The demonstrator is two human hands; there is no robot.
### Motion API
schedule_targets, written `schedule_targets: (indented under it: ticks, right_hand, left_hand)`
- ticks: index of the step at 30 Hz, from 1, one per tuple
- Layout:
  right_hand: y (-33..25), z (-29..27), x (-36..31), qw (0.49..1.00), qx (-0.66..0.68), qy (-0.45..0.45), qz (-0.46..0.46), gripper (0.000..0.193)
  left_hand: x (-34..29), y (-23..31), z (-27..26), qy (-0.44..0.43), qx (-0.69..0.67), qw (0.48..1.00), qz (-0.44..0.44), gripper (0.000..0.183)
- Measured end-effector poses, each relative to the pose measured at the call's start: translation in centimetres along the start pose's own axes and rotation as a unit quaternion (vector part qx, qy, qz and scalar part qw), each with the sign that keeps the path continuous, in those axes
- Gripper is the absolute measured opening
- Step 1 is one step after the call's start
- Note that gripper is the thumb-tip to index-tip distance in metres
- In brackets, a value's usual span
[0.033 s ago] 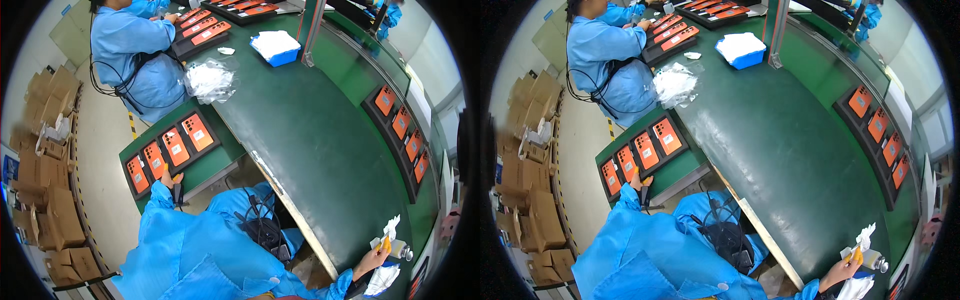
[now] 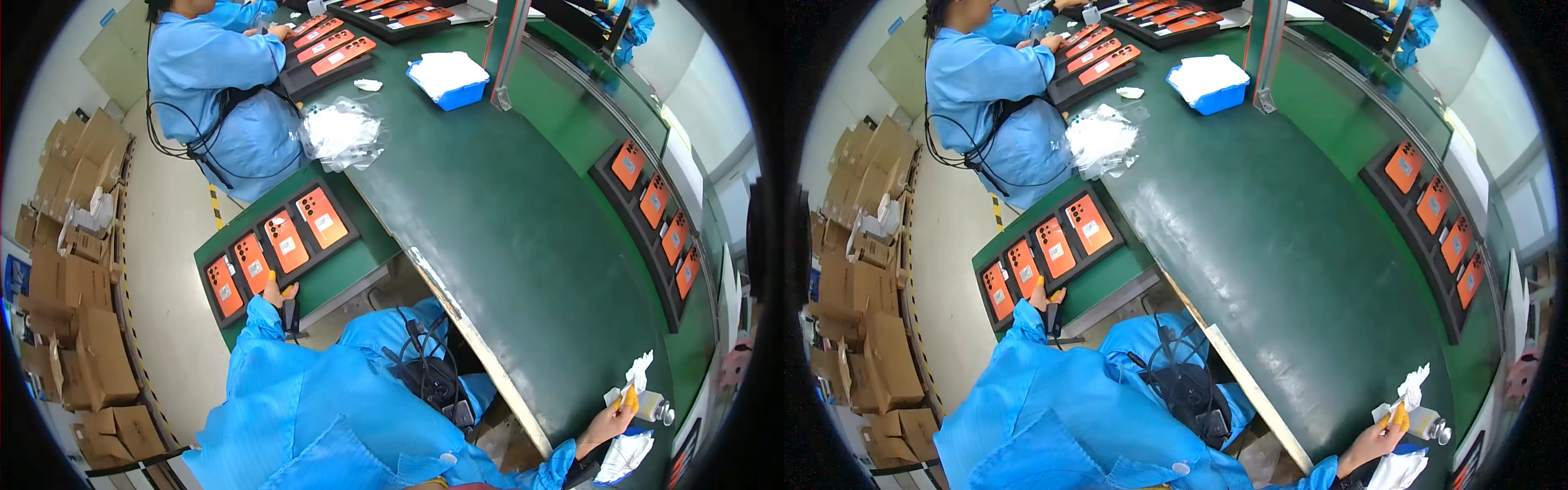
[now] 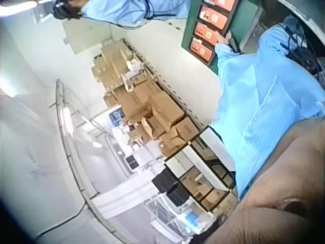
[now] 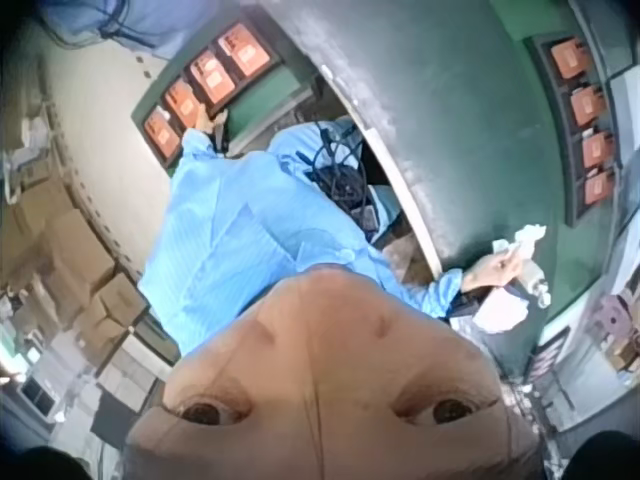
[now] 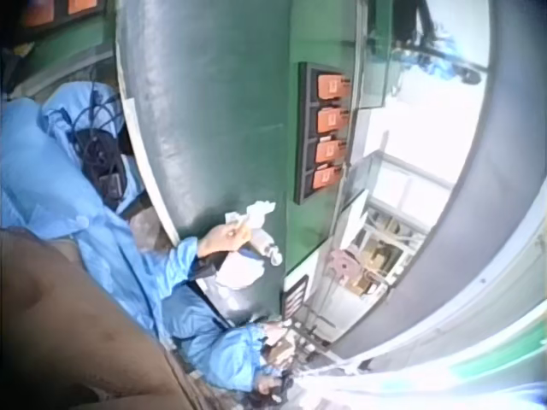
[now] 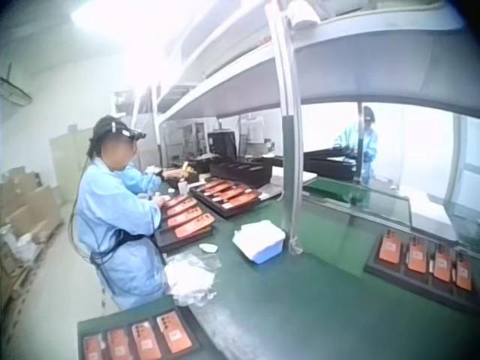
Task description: The recorder is cleaning the back panels of orange smartphones and inspecting phone accessories on an assembly line.
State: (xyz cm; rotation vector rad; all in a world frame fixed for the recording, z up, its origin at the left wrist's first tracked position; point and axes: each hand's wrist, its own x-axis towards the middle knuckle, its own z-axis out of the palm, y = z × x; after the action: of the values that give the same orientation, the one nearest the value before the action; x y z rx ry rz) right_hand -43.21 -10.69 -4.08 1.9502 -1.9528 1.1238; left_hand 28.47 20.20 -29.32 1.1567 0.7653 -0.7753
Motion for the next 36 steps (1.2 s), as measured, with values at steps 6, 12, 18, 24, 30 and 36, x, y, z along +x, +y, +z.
schedule_targets:
  ticks: [6,12,18,24,30,36]
  right_hand:
    - [-2.1,-0.3,0.2,0.998,0.050,-0.012,0.021,0.034]
    - [-0.8,0.1,-0.2,0.999,0.042,-0.010,-0.024,0.039]
    - [-0.1,0.4,-0.6,1.000,0.026,-0.013,-0.001,0.035]
    - [1.7,0.7,0.1,0.999,0.018,-0.042,-0.013,0.034]
    - [0.4,0.2,-0.2,0.998,0.016,-0.050,-0.017,0.030]
    - [-2.5,0.7,-0.3,0.998,0.042,-0.030,-0.045,0.035]
  left_hand:
    - [1.8,-1.0,-0.3,-0.007,-0.121,0.993,-0.002,0.038]
    - [-0.8,-1.3,0.3,0.016,-0.218,0.974,-0.052,0.050]
    - [-10.2,-5.3,1.5,-0.012,-0.103,0.994,0.045,0.032]
    - [-16.3,-10.2,0.9,0.101,-0.170,0.980,0.028,0.037]
    - [-19.1,-9.7,3.2,0.131,-0.280,0.951,-0.002,0.044]
    - [-16.9,-10.8,0.3,0.059,-0.297,0.947,0.107,0.042]
